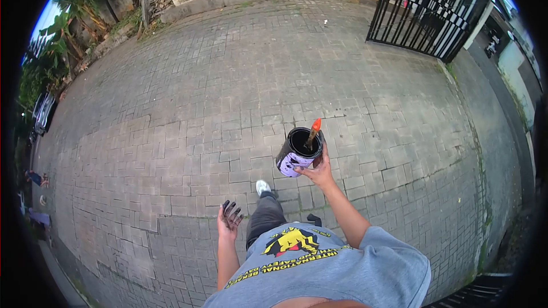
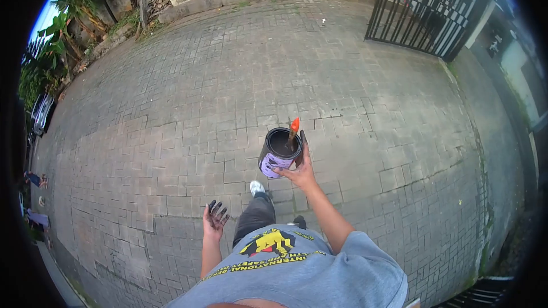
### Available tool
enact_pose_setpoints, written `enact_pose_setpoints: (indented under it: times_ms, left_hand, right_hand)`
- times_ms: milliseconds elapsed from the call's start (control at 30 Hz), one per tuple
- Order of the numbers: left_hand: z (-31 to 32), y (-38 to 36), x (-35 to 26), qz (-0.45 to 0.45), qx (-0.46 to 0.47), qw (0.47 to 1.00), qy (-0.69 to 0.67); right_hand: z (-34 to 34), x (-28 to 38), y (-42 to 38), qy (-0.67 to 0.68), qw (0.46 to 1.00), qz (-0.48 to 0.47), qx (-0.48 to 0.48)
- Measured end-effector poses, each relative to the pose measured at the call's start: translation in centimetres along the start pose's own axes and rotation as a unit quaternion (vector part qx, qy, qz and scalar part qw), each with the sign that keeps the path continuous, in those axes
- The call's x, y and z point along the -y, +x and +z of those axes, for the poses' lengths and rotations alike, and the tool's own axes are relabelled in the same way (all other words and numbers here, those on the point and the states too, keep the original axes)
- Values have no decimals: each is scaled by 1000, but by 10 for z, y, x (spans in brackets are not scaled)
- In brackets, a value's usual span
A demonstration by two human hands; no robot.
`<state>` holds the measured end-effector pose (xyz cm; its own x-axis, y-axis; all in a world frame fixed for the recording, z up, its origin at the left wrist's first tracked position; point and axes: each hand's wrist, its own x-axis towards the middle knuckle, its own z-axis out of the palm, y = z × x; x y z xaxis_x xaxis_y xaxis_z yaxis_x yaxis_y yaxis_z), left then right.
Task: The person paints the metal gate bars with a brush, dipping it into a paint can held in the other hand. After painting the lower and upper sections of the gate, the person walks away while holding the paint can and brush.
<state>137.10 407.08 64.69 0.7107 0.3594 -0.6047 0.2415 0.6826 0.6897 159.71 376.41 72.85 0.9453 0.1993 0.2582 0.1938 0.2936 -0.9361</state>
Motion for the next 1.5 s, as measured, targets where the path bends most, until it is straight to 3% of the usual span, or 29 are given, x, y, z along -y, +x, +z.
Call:
enact_pose_setpoints:
  times_ms: [167,333,400,500,633,700,900,1200,1400,1500]
  left_hand:
    - [80,156,-67,-14,63,997,29]
    - [224,301,-184,0,204,972,116]
    - [286,338,-227,25,278,946,167]
    - [366,410,-269,115,428,861,251]
    - [468,486,-317,168,498,799,294]
    - [507,542,-332,201,516,773,311]
    - [625,660,-410,210,474,828,214]
    - [734,839,-542,251,408,849,224]
    - [813,1008,-600,253,417,851,195]
    - [867,1078,-643,189,466,852,148]
  right_hand:
    - [28,-49,138,20,1000,-18,-9]
    - [47,-83,256,41,996,26,-68]
    - [51,-81,300,16,997,8,-80]
    - [58,-92,375,17,993,-21,-114]
    - [48,-121,488,-11,991,-67,-113]
    - [45,-134,555,-20,991,-69,-111]
    - [31,-178,775,8,994,-93,-62]
    - [37,-235,1052,86,992,-47,84]
    - [45,-297,1229,119,991,-37,43]
    - [42,-321,1306,91,995,-48,10]
